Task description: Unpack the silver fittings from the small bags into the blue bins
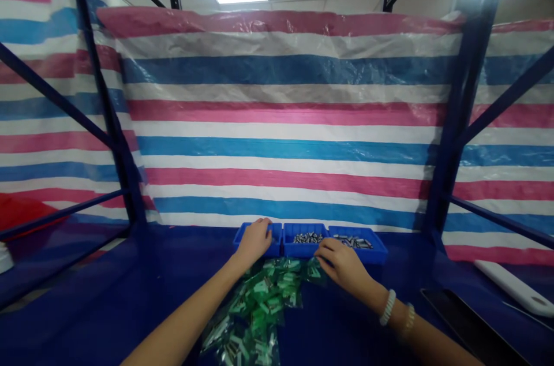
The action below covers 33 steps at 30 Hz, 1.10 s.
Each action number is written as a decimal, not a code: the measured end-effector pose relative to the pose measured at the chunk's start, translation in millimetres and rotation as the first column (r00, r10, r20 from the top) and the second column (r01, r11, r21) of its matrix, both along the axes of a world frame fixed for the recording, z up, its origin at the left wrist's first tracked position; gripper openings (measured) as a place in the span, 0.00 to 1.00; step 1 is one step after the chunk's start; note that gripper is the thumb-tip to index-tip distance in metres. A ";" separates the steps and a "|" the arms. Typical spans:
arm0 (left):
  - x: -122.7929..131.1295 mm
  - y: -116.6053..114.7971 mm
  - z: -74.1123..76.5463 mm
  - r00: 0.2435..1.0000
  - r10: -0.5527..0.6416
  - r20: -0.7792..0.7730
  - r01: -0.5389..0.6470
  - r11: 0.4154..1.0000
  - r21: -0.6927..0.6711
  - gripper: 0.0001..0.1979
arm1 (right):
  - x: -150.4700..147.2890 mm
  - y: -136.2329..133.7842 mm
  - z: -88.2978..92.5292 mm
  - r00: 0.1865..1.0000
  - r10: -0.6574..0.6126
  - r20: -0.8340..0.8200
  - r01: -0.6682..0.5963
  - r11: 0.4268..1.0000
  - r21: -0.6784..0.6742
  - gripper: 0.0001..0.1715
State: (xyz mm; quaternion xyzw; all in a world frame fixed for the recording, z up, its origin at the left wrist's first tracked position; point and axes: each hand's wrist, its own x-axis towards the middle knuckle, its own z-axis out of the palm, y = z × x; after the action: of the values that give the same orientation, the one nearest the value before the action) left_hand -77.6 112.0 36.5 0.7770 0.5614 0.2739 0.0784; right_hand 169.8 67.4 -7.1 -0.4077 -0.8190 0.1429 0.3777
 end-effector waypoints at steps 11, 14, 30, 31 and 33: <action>35.8 -79.9 -22.7 0.628 -0.104 0.771 0.295 0.949 -0.113 0.18 | -33.9 -31.2 2.9 0.709 -0.126 -0.694 -0.356 0.786 -0.506 0.18; 33.9 -78.3 -27.9 0.533 -0.044 0.845 0.301 0.943 -0.141 0.19 | -38.0 -34.1 0.5 0.656 -0.156 -0.738 -0.445 0.711 -0.545 0.18; 12.2 -76.8 -24.6 0.871 -0.471 0.142 0.362 0.809 0.463 0.08 | -11.0 -25.4 -15.6 0.991 -0.030 -0.127 0.084 0.894 0.439 0.13; 9.5 -70.0 -20.6 0.901 -0.364 0.236 0.247 0.878 0.411 0.06 | -11.5 -22.5 -16.0 0.987 -0.039 -0.157 0.100 0.909 0.404 0.13; -0.7 -47.4 -9.5 0.922 -0.119 0.369 -0.001 0.951 0.309 0.08 | -11.7 -16.9 -15.8 0.977 -0.035 -0.209 0.105 0.937 0.334 0.11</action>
State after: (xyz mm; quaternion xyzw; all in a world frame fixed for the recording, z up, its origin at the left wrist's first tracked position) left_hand -78.3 64.6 27.0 0.7278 0.4624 0.5009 0.0749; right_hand 158.1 50.5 -22.9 -0.3483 -0.7740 0.0247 0.5281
